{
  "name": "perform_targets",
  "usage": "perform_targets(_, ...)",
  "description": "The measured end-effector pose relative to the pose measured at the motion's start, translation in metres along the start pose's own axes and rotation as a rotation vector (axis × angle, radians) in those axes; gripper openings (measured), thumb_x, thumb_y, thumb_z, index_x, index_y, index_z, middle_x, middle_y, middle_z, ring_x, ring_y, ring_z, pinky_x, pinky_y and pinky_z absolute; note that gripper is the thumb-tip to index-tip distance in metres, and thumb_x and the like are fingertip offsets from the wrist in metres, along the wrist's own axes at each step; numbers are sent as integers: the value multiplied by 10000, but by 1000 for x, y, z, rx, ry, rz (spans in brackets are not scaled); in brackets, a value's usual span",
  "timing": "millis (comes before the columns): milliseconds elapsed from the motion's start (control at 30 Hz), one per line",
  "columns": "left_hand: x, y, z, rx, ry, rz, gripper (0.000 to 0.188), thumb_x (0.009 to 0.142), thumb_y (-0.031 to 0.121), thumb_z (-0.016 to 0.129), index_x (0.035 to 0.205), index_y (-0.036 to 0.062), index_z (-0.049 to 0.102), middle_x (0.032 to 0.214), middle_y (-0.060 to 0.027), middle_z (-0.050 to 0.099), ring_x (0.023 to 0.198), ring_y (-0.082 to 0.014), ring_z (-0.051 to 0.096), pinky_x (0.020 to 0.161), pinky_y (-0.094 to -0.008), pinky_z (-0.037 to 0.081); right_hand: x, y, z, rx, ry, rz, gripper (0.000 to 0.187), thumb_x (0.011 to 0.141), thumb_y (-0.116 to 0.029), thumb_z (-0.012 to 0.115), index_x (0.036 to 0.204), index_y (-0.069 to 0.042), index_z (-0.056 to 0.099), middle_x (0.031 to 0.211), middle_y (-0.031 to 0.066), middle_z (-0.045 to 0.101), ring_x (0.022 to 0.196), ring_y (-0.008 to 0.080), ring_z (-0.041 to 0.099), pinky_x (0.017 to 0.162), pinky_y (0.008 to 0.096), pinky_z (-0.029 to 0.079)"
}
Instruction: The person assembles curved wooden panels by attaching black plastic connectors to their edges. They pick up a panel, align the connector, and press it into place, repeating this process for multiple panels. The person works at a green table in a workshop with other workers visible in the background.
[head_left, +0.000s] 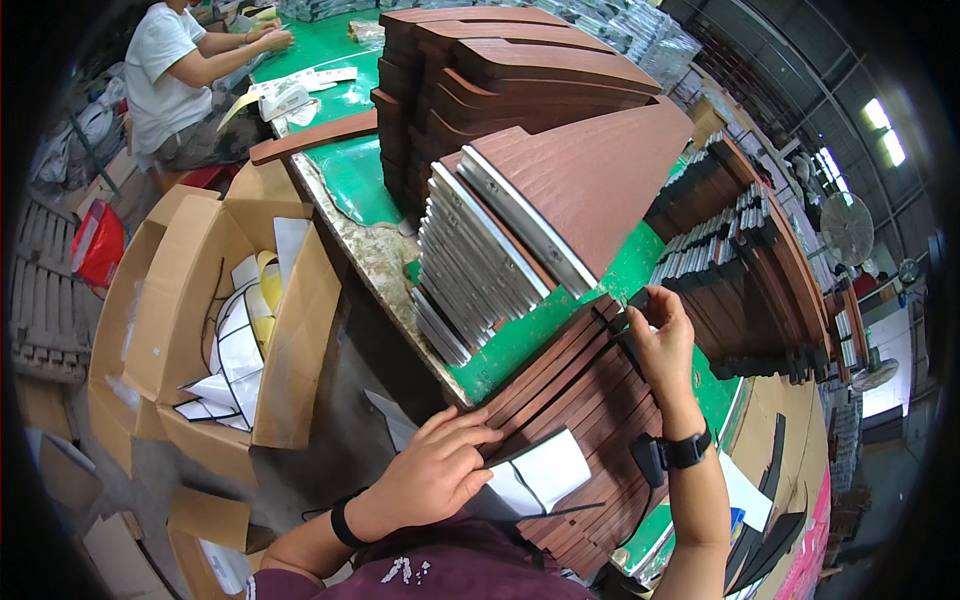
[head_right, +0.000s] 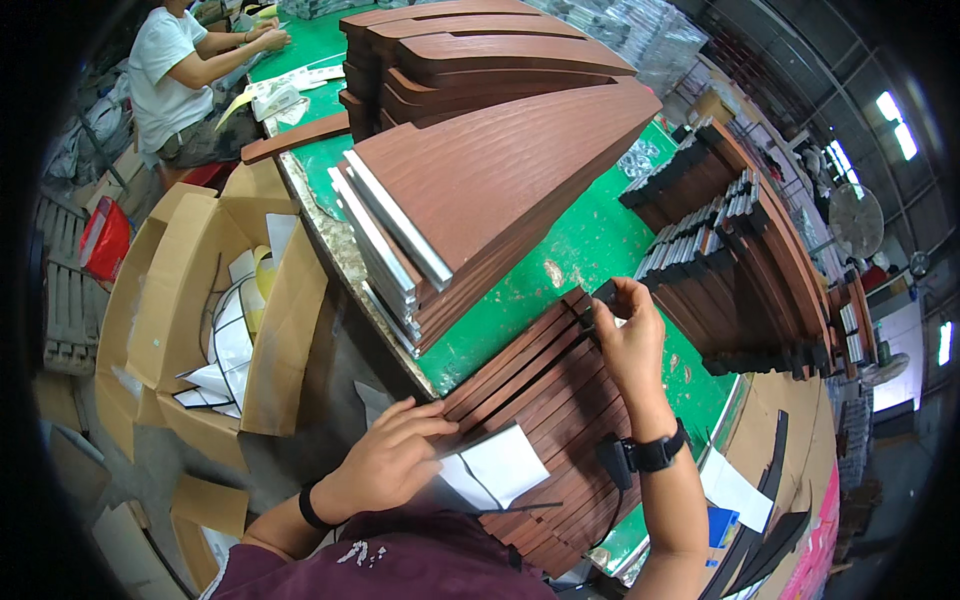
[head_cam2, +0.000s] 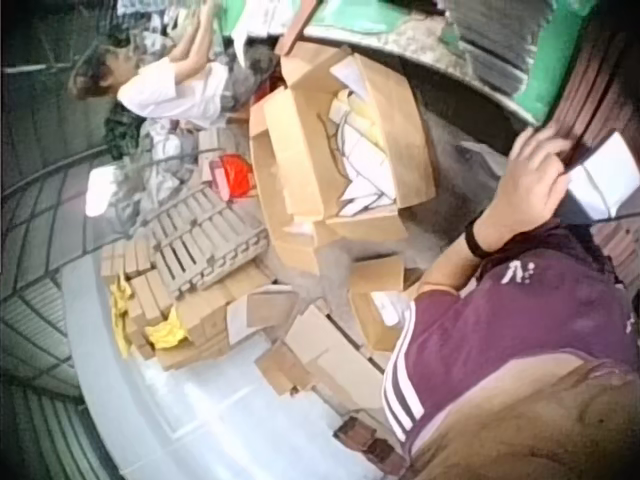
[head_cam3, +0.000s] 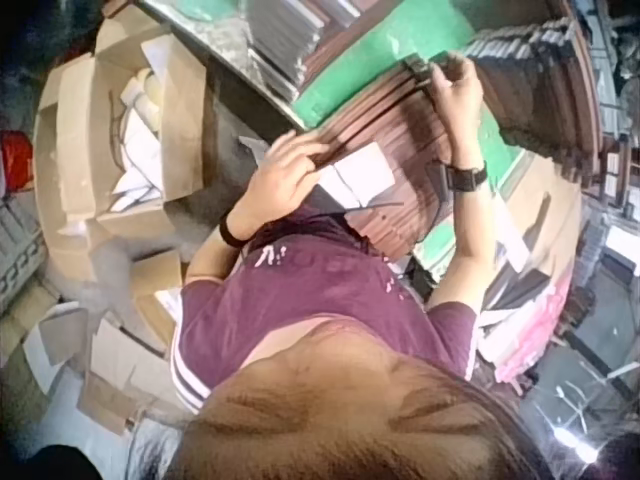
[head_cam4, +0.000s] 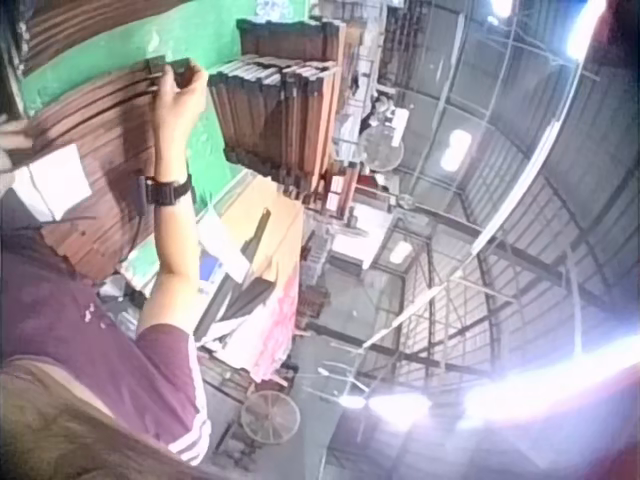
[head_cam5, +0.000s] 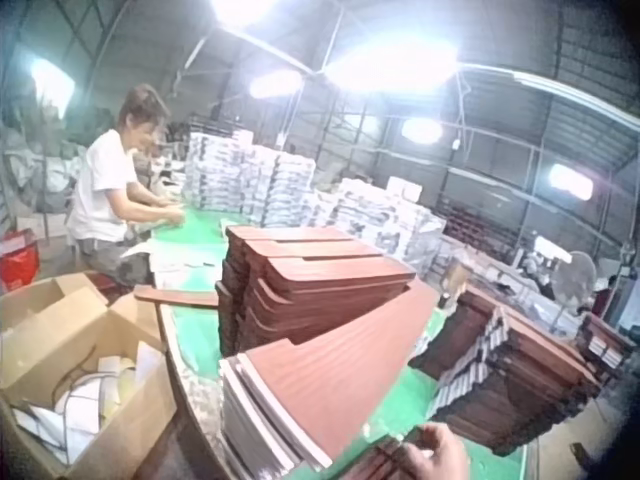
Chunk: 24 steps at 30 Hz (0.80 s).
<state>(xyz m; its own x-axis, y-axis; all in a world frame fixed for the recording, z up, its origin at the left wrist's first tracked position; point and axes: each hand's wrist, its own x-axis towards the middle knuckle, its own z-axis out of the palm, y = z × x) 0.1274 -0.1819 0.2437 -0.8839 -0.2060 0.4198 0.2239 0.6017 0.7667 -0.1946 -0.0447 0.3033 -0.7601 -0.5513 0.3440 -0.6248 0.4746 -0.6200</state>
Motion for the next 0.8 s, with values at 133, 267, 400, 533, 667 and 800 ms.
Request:
perform_targets(133, 6, -5, 6, 95, -145, -1, 253, 950, 243, 691, 817, 41, 619, 1390, -144, 616, 1443, -361, 459, 1201, -666, 231, 12, 39, 20, -55, -64, 48, 391, 923, -168, 763, 1229, 49, 652, 1106, 180, 733, 1008, 251, 720, 921, 351, 545)
perform_targets(267, 11, -4, 15, 92, -142, -4, 256, 935, 217, 707, 811, 19, 603, 1384, -172, 618, 1435, -391, 455, 1171, -626, 308, 12, 45, 35, 158, -239, 154, 395, 967, -199, 735, 1259, 54, 653, 1147, 145, 739, 1080, 202, 688, 960, 336, 524)
perform_targets(400, 10, -5, 20, 64, -112, -24, 262, 918, 196, 722, 803, 5, 585, 1377, -190, 620, 1416, -397, 468, 1125, -587, 378, 12, 30, 36, 230, -243, 83, 399, 971, -193, 732, 1273, 53, 647, 1134, 127, 739, 1063, 185, 678, 949, 323, 521)
perform_targets(533, 12, -2, 18, 102, -128, -46, 182, 875, 157, 733, 853, 6, 634, 1406, -165, 621, 1414, -395, 480, 1110, -509, 424, 8, 25, 32, 70, -192, 73, 426, 944, -186, 754, 1288, 39, 642, 1132, 164, 742, 1026, 233, 702, 893, 348, 543)
perform_targets(667, 12, -1, 21, 101, -127, -66, 192, 883, 169, 737, 859, 8, 635, 1401, -162, 625, 1414, -390, 479, 1117, -510, 418, 2, 15, 34, -188, -127, -25, 432, 911, -185, 773, 1271, 22, 656, 1105, 216, 741, 979, 310, 727, 844, 389, 562)
perform_targets(800, 14, -1, 22, 113, -143, -69, 202, 886, 178, 741, 848, 10, 636, 1395, -152, 631, 1407, -382, 486, 1125, -507, 412, -1, 21, 37, -167, -70, -42, 407, 897, -188, 780, 1231, 21, 678, 1066, 231, 742, 951, 354, 731, 845, 412, 565)
